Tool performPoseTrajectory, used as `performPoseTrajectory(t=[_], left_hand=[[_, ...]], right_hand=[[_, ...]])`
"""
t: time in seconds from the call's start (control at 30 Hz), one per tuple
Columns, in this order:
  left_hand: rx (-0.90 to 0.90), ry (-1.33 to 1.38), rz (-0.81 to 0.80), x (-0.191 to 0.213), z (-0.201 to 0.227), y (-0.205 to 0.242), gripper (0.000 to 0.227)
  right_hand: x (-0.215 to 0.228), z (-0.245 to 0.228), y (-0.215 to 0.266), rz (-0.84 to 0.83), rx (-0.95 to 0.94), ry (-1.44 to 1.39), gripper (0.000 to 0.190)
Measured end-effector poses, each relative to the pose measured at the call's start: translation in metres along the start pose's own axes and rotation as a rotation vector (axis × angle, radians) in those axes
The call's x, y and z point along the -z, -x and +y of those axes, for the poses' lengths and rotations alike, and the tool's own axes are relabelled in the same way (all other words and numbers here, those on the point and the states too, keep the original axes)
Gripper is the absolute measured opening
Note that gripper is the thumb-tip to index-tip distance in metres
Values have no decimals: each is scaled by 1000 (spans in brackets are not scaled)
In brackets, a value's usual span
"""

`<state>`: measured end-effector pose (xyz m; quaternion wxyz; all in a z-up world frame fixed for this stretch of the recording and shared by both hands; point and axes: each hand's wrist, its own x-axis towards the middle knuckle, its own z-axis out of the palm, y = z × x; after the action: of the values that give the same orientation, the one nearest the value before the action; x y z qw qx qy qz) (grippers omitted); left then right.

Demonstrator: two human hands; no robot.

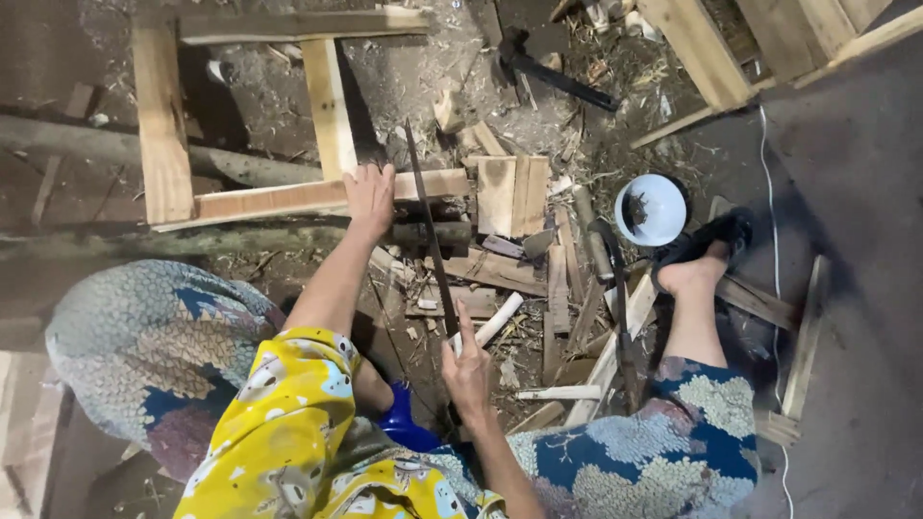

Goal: A person is manually sawing a piece of wood that is part of a wooden frame.

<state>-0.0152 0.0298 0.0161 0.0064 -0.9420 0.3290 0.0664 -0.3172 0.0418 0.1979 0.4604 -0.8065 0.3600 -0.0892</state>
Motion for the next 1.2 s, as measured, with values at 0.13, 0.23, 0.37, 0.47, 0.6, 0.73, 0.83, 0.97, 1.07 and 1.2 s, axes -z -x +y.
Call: performPoseTrajectory(t=[0.13,0.23,0.37,0.47,0.6,0.73,0.83,0.97,1.07,1.2], left_hand=[[-51,-27,115,1,-1,2,15],[-77,-1,188,45,0,10,9],[-119,29,250,99,-9,-8,7],[-165,100,172,166,-11,-11,13],[-167,173,136,200,-13,-23,7],[-244,171,120,266,-4,13,15],[-212,53,132,261,2,3,11],[-218,76,244,239,7,-25,30],[-177,-19,95,244,5,-32,27],[-246,58,170,239,-1,-43,16]], right_hand=[[7,-2,4,23,6,-59,78],[13,-14,6,14,-2,-71,76],[33,-37,5,53,107,-72,70],[41,-38,4,123,237,11,68],[67,-75,16,101,207,-23,56],[84,-108,26,50,0,-41,62],[81,-108,23,72,1,-6,64],[70,-98,9,70,76,-5,63],[66,-100,9,167,235,7,61],[69,-120,-7,121,112,68,60]])
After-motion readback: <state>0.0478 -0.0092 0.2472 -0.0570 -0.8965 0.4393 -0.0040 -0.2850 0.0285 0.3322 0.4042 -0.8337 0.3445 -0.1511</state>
